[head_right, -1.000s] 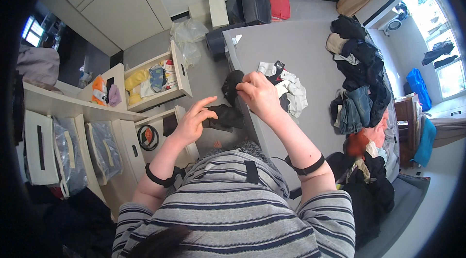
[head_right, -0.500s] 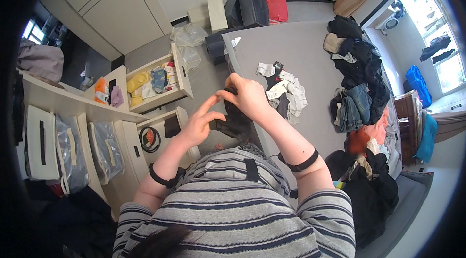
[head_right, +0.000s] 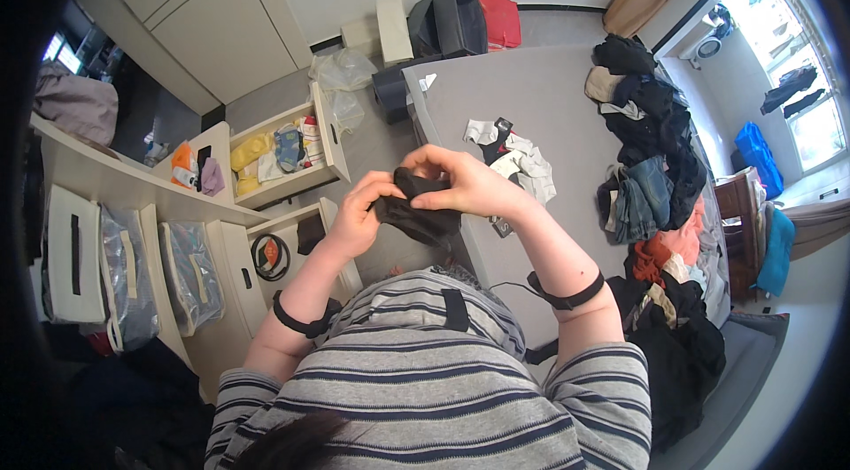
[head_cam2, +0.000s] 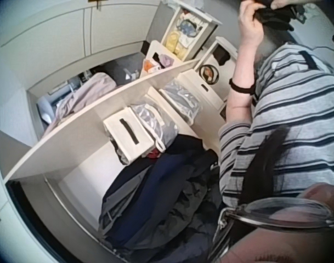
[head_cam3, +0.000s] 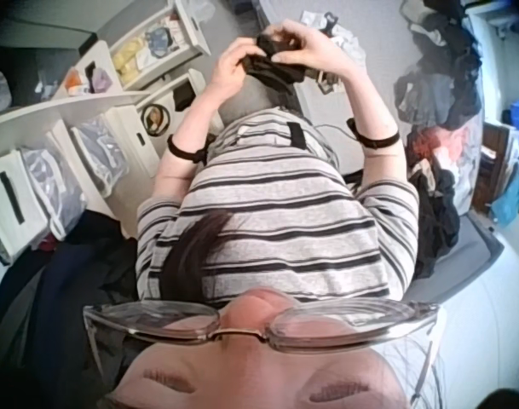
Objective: The person picks up pairs of socks from a bed, folds them together, and places them into a dresser drawer, followed by folding and storing several items of black and grey clothing.
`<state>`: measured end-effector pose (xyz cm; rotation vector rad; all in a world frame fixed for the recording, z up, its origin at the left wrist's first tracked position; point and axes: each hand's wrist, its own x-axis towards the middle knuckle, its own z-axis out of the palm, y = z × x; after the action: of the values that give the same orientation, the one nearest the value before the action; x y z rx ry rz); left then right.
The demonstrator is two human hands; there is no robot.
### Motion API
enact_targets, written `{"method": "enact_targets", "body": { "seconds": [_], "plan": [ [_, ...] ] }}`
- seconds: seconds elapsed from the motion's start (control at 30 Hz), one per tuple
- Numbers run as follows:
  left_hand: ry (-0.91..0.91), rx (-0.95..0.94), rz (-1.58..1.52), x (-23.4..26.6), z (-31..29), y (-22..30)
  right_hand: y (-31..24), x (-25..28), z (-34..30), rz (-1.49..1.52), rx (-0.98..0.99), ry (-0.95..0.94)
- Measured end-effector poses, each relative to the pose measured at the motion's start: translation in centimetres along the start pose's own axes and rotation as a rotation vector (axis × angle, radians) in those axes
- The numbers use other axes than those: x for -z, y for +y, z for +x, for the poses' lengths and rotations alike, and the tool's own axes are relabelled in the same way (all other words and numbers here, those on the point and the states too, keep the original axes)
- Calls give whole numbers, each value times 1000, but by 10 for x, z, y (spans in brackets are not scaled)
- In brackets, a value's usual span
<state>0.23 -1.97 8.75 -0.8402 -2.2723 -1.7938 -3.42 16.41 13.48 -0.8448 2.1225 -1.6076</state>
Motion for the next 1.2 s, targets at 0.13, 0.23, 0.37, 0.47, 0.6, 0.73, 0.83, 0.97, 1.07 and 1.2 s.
{"method": "enact_targets", "body": {
  "seconds": [0.13, 0.23, 0.37, 0.47, 0.6, 0.73, 0.83, 0.97, 1.07, 1.2],
  "plan": [
    [-6, -3, -2, 4, -2, -1, 5, 18, -10, -54, -207, 11],
    [3, -63, 106, 6, -5, 2, 2, 26, -1, -242, -224, 329],
    [-51, -19, 189, 4, -11, 3, -6, 19, 9, -502, -5, 450],
    [-38, 37, 163, 5, -12, 2, -8, 0, 1, -484, 4, 83],
    [3, 28, 27, 11, -16, -1, -18, -9, -7, -547, -137, -194],
    [-45, 50, -6, 13, -18, 7, 3, -8, -18, -261, -185, -189],
    [-74, 116, -58, 13, -18, 12, -1, -8, -16, -110, -286, -246],
    [-150, 61, 41, 15, -20, 24, 3, 4, -13, -195, -125, -95],
    [-139, -4, 76, 14, -21, 32, 9, 5, -8, -589, 90, 75],
    [-89, -47, 10, 15, -18, 37, 27, -10, -7, -558, 142, 20]
  ]
}}
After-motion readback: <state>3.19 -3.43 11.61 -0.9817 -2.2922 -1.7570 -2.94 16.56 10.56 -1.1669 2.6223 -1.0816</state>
